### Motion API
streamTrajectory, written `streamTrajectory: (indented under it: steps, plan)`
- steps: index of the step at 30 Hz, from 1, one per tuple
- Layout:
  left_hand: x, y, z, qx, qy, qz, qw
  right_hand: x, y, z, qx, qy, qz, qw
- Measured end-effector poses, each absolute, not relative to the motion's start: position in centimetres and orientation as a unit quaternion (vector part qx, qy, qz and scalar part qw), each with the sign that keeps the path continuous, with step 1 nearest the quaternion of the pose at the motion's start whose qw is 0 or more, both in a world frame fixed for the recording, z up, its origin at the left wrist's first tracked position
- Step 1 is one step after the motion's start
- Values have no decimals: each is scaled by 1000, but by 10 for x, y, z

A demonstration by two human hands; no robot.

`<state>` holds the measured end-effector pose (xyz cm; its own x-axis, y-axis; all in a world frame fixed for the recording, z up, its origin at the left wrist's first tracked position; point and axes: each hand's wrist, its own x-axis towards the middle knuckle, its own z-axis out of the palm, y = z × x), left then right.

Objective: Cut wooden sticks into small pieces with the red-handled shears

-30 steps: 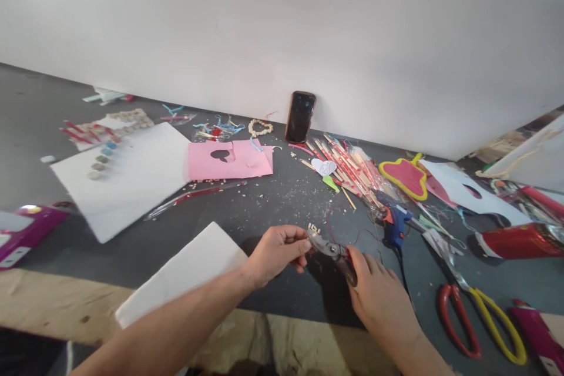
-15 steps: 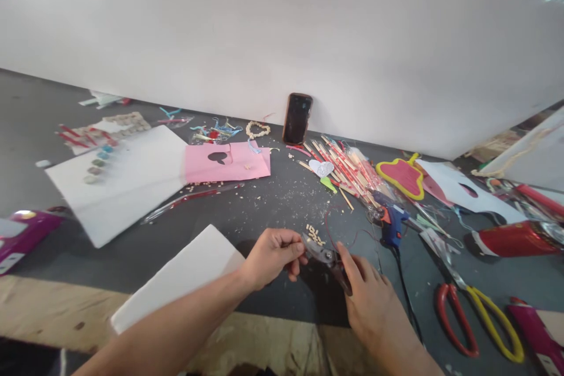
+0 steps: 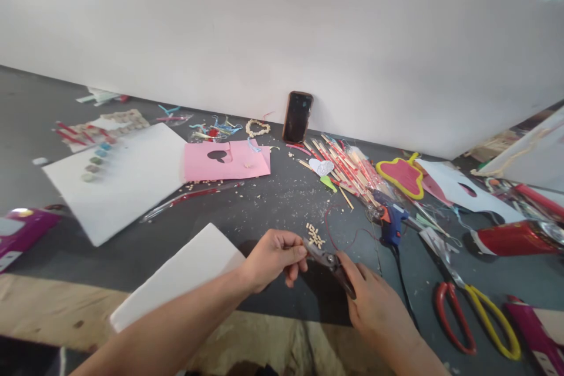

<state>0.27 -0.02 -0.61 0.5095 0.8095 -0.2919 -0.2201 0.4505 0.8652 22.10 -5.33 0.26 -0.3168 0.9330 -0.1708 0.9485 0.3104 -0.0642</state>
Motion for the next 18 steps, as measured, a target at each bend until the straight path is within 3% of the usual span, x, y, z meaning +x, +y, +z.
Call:
streamTrajectory:
  steps: [5,10,18]
  plan:
    - [8,4,-7,400,402,330,754,217,-49,9,605,789,-55,90]
    - [9,5,-2,415,422,354,724,212,-47,9,614,786,3,76]
    - [4,2,0,432,414,352,720,212,-55,7,598,800,-5,58]
